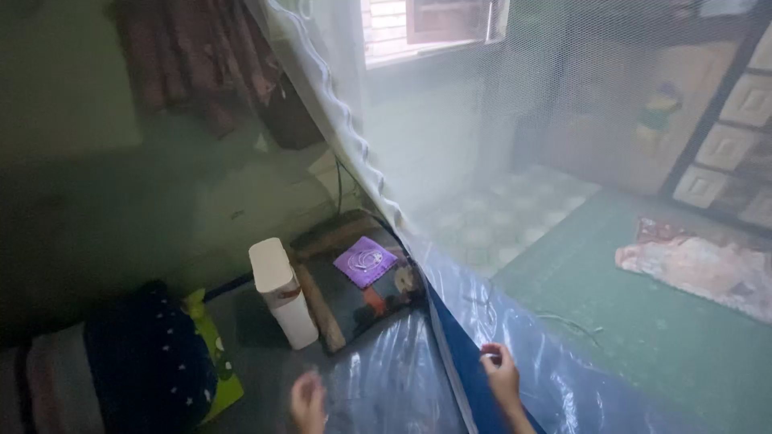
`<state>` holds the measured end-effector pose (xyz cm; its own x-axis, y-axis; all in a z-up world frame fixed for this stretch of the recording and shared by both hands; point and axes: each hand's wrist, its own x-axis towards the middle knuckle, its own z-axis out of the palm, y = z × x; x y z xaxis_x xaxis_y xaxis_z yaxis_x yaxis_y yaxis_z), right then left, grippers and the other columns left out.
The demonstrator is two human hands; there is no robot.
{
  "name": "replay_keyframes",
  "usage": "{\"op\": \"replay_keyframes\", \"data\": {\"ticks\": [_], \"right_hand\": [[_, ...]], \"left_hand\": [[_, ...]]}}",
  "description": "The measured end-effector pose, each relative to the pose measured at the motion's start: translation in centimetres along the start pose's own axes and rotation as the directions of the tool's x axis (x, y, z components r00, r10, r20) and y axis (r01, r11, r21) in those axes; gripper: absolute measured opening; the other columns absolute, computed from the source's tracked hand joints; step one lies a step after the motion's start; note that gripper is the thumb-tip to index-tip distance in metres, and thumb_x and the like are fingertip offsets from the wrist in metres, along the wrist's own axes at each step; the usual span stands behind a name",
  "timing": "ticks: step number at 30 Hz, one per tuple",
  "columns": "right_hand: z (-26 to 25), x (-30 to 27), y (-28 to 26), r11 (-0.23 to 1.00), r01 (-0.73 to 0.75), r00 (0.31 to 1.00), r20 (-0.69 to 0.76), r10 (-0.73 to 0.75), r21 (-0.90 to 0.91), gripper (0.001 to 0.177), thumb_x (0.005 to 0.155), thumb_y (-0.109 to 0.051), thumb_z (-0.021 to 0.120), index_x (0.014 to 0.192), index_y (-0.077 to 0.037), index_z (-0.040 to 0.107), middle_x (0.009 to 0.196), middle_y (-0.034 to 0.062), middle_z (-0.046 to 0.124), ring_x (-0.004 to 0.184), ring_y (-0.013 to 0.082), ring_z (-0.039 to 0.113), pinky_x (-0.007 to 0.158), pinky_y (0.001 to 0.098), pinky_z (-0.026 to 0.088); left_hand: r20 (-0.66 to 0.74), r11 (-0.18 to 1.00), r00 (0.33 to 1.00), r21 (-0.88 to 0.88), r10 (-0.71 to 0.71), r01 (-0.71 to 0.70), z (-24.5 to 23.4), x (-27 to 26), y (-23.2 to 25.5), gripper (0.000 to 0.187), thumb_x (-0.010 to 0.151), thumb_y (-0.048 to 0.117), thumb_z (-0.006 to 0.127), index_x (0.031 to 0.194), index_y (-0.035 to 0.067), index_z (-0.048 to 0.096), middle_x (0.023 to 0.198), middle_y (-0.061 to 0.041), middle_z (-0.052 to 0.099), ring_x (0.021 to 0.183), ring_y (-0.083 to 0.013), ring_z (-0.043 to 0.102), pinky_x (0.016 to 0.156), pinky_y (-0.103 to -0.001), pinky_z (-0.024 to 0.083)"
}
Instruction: The person assembles a mosquito net by inserting a flexible rod into the net's hem and securing it. They sit on the floor, manipulate the net and rod, and lift the assembled section to attach it to the ceiling.
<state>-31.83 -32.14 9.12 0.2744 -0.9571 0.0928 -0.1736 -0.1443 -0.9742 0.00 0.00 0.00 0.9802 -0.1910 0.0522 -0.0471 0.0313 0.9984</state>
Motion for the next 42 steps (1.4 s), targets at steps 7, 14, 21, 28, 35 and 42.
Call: {"op": "replay_keyframes", "data": {"ticks": [7, 14, 21, 28, 35, 42], "right_hand": [[3.2, 10.2, 11.5, 0.999, 0.017, 0.984, 0.177, -0.025, 0.047, 0.028, 0.092, -0.015, 0.071, 0.118, -0.005, 0.067, 0.091, 0.0155, 0.075, 0.075, 0.0181, 0.065, 0.066, 0.0312, 0.05], [9.4, 8.3, 11.0, 0.99, 0.091, 0.948, 0.296, -0.12, 0.112, 0.031, 0.08, -0.005, 0.073, 0.11, -0.008, 0.067, 0.09, 0.0052, 0.076, 0.082, 0.0126, 0.073, 0.075, 0.0277, 0.058], [15.9, 10.4, 18.3, 0.996, 0.092, 0.952, 0.292, -0.087, -0.004, 0.032, 0.077, -0.01, 0.077, 0.108, -0.01, 0.07, 0.088, 0.0044, 0.078, 0.082, 0.0133, 0.074, 0.079, 0.0283, 0.058], [19.3, 16.3, 21.9, 0.986, 0.109, 0.98, 0.18, -0.085, -0.128, 0.038, 0.081, -0.021, 0.074, 0.116, -0.008, 0.069, 0.101, 0.0081, 0.078, 0.096, 0.023, 0.075, 0.089, 0.036, 0.057], [19.1, 19.3, 13.8, 0.899, 0.023, 0.998, 0.069, 0.008, -0.437, 0.038, 0.084, -0.032, 0.073, 0.11, -0.004, 0.072, 0.103, 0.0181, 0.075, 0.099, 0.0352, 0.072, 0.089, 0.0441, 0.056], [24.3, 24.8, 21.9, 0.833, -0.126, 0.99, -0.126, 0.068, -0.539, 0.045, 0.082, -0.042, 0.076, 0.101, -0.001, 0.075, 0.099, 0.0245, 0.074, 0.094, 0.0436, 0.07, 0.085, 0.0508, 0.054]], "left_hand": [[0.257, 0.96, 0.932, -0.184, 0.255, -0.212, 9.2, 0.8, 16.1, 0.027, 0.092, 0.003, 0.063, 0.119, 0.005, 0.062, 0.117, -0.008, 0.07, 0.117, -0.0203, 0.066, 0.105, -0.035, 0.048], [0.226, 0.983, 0.972, -0.186, 0.058, -0.015, 7.0, 5.9, -1.0, 0.022, 0.086, -0.002, 0.065, 0.107, 0.003, 0.067, 0.096, -0.009, 0.071, 0.084, -0.0184, 0.066, 0.077, -0.034, 0.056], [0.259, 0.99, 0.964, -0.104, -0.069, 0.099, 14.2, 5.7, -6.0, 0.021, 0.079, -0.003, 0.07, 0.098, 0.005, 0.071, 0.076, -0.012, 0.073, 0.057, -0.0219, 0.065, 0.053, -0.036, 0.058], [0.46, 0.998, 0.886, 0.008, -0.058, 0.061, 24.2, 8.0, -9.6, 0.023, 0.078, -0.001, 0.071, 0.097, 0.012, 0.073, 0.085, -0.004, 0.076, 0.076, -0.0169, 0.076, 0.061, -0.036, 0.064], [0.429, 0.958, 0.903, 0.263, -0.01, -0.114, 26.0, 7.2, -8.1, 0.021, 0.077, 0.001, 0.068, 0.095, 0.012, 0.07, 0.092, -0.004, 0.077, 0.088, -0.0178, 0.076, 0.081, -0.033, 0.058], [0.424, 0.935, 0.901, 0.348, -0.097, -0.063, 28.5, 9.6, -11.9, 0.018, 0.079, 0.002, 0.068, 0.096, 0.009, 0.07, 0.096, -0.007, 0.076, 0.094, -0.0208, 0.074, 0.086, -0.035, 0.056]]}}
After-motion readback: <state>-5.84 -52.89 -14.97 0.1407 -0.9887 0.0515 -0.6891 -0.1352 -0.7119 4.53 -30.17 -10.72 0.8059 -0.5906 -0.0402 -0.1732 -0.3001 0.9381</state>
